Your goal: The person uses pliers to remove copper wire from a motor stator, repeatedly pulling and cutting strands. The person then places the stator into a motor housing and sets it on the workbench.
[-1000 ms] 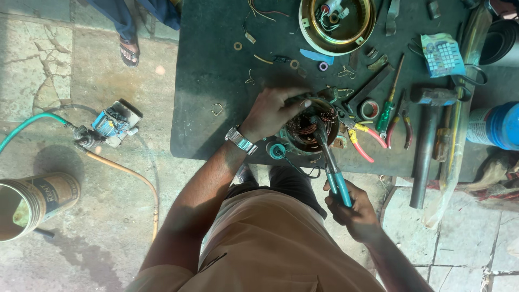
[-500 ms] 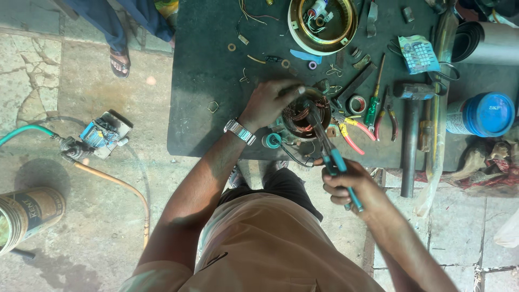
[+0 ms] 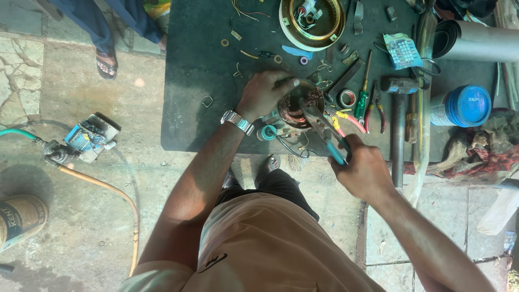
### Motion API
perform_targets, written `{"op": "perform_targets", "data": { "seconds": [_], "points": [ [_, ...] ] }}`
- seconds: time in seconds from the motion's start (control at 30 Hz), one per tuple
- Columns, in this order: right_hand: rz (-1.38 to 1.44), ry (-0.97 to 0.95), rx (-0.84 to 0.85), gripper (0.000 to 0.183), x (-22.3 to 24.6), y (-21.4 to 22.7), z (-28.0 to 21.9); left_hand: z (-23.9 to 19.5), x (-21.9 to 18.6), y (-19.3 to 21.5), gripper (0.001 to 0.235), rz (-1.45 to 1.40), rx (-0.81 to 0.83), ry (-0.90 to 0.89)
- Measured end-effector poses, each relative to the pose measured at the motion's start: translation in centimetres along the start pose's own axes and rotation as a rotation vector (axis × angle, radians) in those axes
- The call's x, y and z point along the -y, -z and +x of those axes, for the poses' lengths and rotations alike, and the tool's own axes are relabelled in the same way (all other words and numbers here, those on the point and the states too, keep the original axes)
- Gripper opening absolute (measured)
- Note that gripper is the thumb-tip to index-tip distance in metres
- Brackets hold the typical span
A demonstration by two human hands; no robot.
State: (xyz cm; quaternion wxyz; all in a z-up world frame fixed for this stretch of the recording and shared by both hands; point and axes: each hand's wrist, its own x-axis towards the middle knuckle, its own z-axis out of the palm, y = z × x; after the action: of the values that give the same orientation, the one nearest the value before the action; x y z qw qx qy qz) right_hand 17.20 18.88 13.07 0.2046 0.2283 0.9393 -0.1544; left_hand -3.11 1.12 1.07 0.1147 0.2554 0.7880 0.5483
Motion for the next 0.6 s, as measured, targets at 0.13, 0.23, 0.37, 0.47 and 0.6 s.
{"op": "perform_targets", "data": {
  "seconds": [0.13,0.23,0.37,0.47,0.6],
  "points": [
    [0.341,0.098,0.094,0.045,-1.5,0.0,-1.5,-0.1,-0.2,-0.1,0.039,0.086,0.049,0.08],
    [0.993,-0.072,0.467,0.04,-3.0,-0.7,-0.5,0.1,0.1,-0.5,0.039,0.058,0.037,0.058],
    [1.229,-0.094,0.512,0.044,-4.0,-3.1,-0.3,0.3,0.5,-1.6,0.04,0.031,-0.007,0.017],
    [1.283,-0.029,0.473,0.049,-4.5,-5.0,-0.2,0.4,0.9,-2.2,0.042,0.018,0.031,0.038],
    [1.4,0.034,0.448,0.052,-4.6,-6.7,0.1,0.8,1.4,-1.3,0.047,-0.002,0.181,0.089]
  ]
}}
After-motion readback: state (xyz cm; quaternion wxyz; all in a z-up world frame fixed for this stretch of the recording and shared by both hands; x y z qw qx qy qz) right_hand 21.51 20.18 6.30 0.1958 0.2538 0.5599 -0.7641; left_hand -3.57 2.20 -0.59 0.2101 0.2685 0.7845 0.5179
